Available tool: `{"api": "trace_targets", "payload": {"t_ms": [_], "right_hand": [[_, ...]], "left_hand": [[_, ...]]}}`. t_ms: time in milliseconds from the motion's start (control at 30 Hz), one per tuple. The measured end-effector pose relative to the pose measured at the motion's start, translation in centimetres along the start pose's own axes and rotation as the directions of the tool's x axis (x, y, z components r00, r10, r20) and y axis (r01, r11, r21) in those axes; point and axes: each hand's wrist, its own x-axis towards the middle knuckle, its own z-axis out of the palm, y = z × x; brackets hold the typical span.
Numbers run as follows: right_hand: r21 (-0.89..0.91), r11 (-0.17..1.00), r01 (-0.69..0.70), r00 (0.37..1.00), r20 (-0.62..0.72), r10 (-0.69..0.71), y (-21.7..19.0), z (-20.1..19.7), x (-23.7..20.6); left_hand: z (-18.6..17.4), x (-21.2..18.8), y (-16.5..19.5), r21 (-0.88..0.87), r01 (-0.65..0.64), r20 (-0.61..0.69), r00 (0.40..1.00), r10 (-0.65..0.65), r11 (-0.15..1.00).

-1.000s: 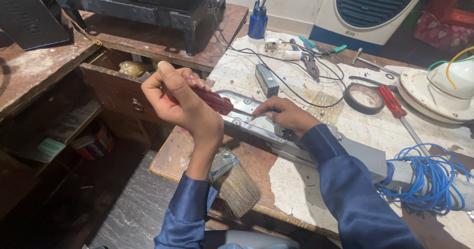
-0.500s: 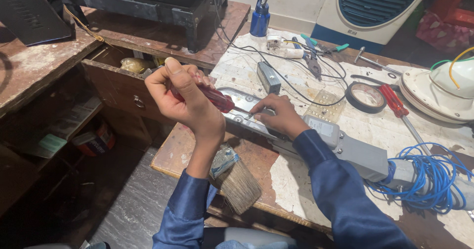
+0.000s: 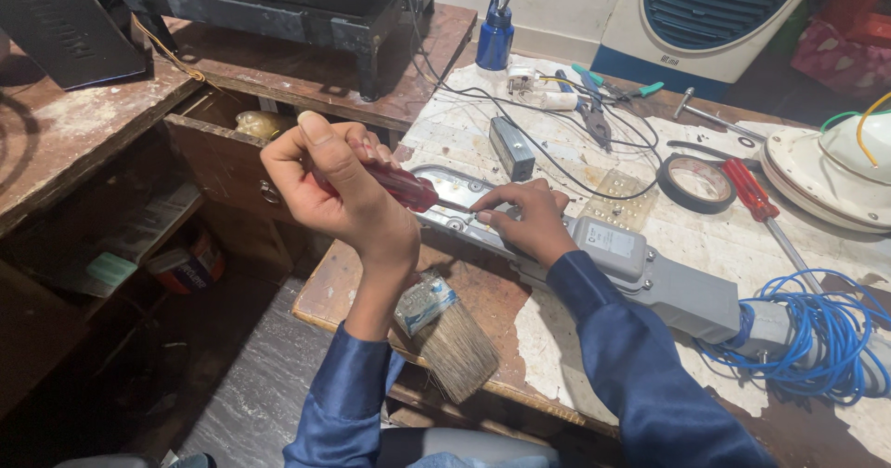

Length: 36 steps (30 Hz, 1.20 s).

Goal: The person uses a red-handled screwdriver to tighten screws on a gray electrical box placed on a workbench. They repeatedly adjust the box and fasten multiple screws while handling internal wires.

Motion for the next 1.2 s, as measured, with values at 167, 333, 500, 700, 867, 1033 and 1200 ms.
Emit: {"api": "trace_targets", "payload": {"t_ms": [167, 333, 500, 700, 867, 1033, 1200], "right_hand": [[-0.026, 0.992, -0.121, 0.990, 0.071, 0.123, 0.0, 0.0, 0.6], [-0.022, 0.993, -0.112, 0.987, 0.113, 0.114, 0.1, -0.1, 1.0], [-0.022, 0.984, -0.179, 0.975, 0.131, 0.181, 0.1, -0.1, 1.1], [-0.028, 0.959, -0.283, 0.920, 0.277, 0.279, 0.1, -0.5, 3.4], [0.018, 0.973, -0.232, 0.911, 0.354, 0.211, 0.9, -0.7, 4.3], [0.045, 0.978, -0.204, 0.931, 0.319, 0.179, 0.9, -0.4, 3.7], [-0.074, 0.987, -0.145, 0.970, 0.188, 0.156, 0.3, 0.2, 2.3]], "left_hand": [[-0.4, 0.2, 0.3, 0.063, -0.024, 0.009, 1.000, 0.024, 0.998], [-0.7, 0.7, 0.4, 0.088, -0.032, 0.019, 0.999, 0.031, 0.996], [-0.7, 1.0, 0.7, 0.119, -0.040, 0.021, 0.999, 0.038, 0.992], [-0.6, 1.3, 1.4, 0.146, -0.054, 0.056, 0.997, 0.046, 0.988], [0.0, 1.8, 1.5, 0.093, -0.054, 0.065, 0.997, 0.048, 0.994], [0.2, 1.8, 1.6, 0.073, -0.073, 0.131, 0.989, 0.063, 0.995], [0.8, 1.5, 0.6, 0.055, -0.090, 0.138, 0.987, 0.082, 0.994]]}}
